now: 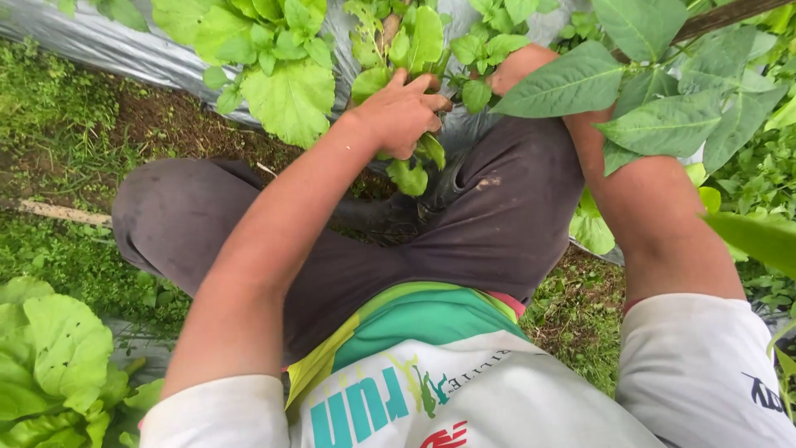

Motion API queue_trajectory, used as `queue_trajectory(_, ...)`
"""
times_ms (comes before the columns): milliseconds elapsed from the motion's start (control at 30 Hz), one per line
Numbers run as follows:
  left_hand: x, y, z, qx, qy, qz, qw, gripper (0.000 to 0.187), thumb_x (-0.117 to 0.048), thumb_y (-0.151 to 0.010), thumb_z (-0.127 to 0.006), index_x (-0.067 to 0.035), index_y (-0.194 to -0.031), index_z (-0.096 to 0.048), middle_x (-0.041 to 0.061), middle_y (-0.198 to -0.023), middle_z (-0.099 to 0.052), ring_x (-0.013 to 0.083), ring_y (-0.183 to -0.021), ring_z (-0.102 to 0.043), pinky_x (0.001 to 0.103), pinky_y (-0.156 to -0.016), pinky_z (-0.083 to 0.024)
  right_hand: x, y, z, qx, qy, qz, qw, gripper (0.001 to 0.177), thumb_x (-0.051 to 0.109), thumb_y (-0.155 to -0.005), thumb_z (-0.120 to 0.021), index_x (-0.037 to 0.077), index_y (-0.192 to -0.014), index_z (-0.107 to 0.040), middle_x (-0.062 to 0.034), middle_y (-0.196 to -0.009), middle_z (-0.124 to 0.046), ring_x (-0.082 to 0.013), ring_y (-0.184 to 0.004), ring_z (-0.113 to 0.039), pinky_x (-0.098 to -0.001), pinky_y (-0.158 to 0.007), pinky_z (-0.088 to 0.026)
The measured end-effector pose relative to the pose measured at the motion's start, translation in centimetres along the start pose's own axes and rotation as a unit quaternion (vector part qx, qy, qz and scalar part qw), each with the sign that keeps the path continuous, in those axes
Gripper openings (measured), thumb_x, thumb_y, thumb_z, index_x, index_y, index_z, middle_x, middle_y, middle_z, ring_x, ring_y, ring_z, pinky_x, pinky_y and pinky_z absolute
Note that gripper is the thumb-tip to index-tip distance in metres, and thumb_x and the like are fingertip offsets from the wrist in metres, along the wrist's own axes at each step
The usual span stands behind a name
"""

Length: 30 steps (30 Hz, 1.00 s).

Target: The person sits on the ground in a garden and uses a hoe to remove weeds from around the base of leafy green plants. They repeatedly strike the soil with the tool and pull out the weeds by hand.

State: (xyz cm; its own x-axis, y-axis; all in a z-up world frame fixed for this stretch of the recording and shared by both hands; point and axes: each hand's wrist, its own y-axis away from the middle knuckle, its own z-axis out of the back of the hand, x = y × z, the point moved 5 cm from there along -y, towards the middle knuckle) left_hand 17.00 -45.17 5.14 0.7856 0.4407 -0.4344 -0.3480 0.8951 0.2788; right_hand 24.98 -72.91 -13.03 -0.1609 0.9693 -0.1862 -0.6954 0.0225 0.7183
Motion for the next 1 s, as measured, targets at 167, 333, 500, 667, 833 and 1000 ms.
queue_trajectory(167,-0.5,1.8,0.9,0.083,-0.051,-0.007,0.995,0.029,-0.026,-0.076,-0.066,-0.012,-0.098,-0.078,0.002,-0.102,-0.068,0.0270,-0.119,-0.043,0.060,-0.111,-0.028,-0.9,4.6,2.4,-0.044,-0.274,0.630,0.725,0.041,0.027,-0.107,-0.054,0.032,-0.148,-0.051,0.0042,-0.099,-0.068,-0.0224,-0.102,-0.068,-0.0499,-0.143,-0.014)
queue_trajectory(333,-0.1,1.0,0.3,0.032,-0.037,-0.003,0.999,0.059,-0.054,-0.094,-0.045,-0.006,-0.087,-0.079,0.010,-0.092,-0.069,0.0288,-0.109,-0.048,0.064,-0.109,-0.029,7.8,10.1,9.6,0.059,-0.162,0.142,0.975,0.076,0.073,-0.088,-0.067,0.014,-0.056,-0.032,-0.0026,-0.055,-0.019,-0.0190,-0.051,-0.015,-0.0520,-0.049,-0.021)
queue_trajectory(500,-0.1,-0.2,-0.3,0.007,-0.049,0.003,0.999,0.050,-0.046,-0.099,-0.051,-0.010,-0.080,-0.078,0.006,-0.098,-0.071,0.0282,-0.106,-0.051,0.056,-0.106,-0.033,7.1,6.9,6.3,-0.016,-0.029,0.098,0.995,0.023,-0.006,-0.084,-0.067,0.003,-0.071,-0.051,-0.0183,-0.062,-0.045,-0.0313,-0.054,-0.046,-0.0516,-0.046,-0.040)
queue_trajectory(667,-0.1,-0.2,0.2,0.042,0.000,0.039,0.998,0.013,-0.003,-0.078,-0.064,-0.008,-0.083,-0.075,0.007,-0.092,-0.068,0.0273,-0.107,-0.050,0.060,-0.120,-0.025,7.2,6.6,5.6,0.007,0.069,0.083,0.994,0.013,-0.012,-0.079,-0.072,-0.003,-0.078,-0.063,-0.0177,-0.064,-0.057,-0.0302,-0.058,-0.062,-0.0436,-0.047,-0.054)
queue_trajectory(833,0.0,-0.7,-0.1,0.059,0.020,0.033,0.998,0.012,-0.006,-0.080,-0.070,-0.007,-0.091,-0.072,0.011,-0.098,-0.064,0.0292,-0.104,-0.047,0.060,-0.116,-0.029,8.0,7.9,6.1,0.027,0.032,0.027,0.999,0.021,-0.006,-0.093,-0.065,-0.004,-0.073,-0.060,-0.0149,-0.059,-0.048,-0.0271,-0.050,-0.049,-0.0450,-0.041,-0.045)
queue_trajectory(1000,0.0,-1.5,0.2,0.108,0.058,0.040,0.992,0.020,-0.002,-0.075,-0.067,-0.008,-0.094,-0.068,0.013,-0.094,-0.061,0.0307,-0.102,-0.051,0.057,-0.114,-0.028,6.4,8.1,6.9,0.036,-0.127,0.024,0.991,0.048,0.007,-0.094,-0.075,0.000,-0.059,-0.044,-0.0147,-0.058,-0.035,-0.0269,-0.051,-0.033,-0.0526,-0.045,-0.032)
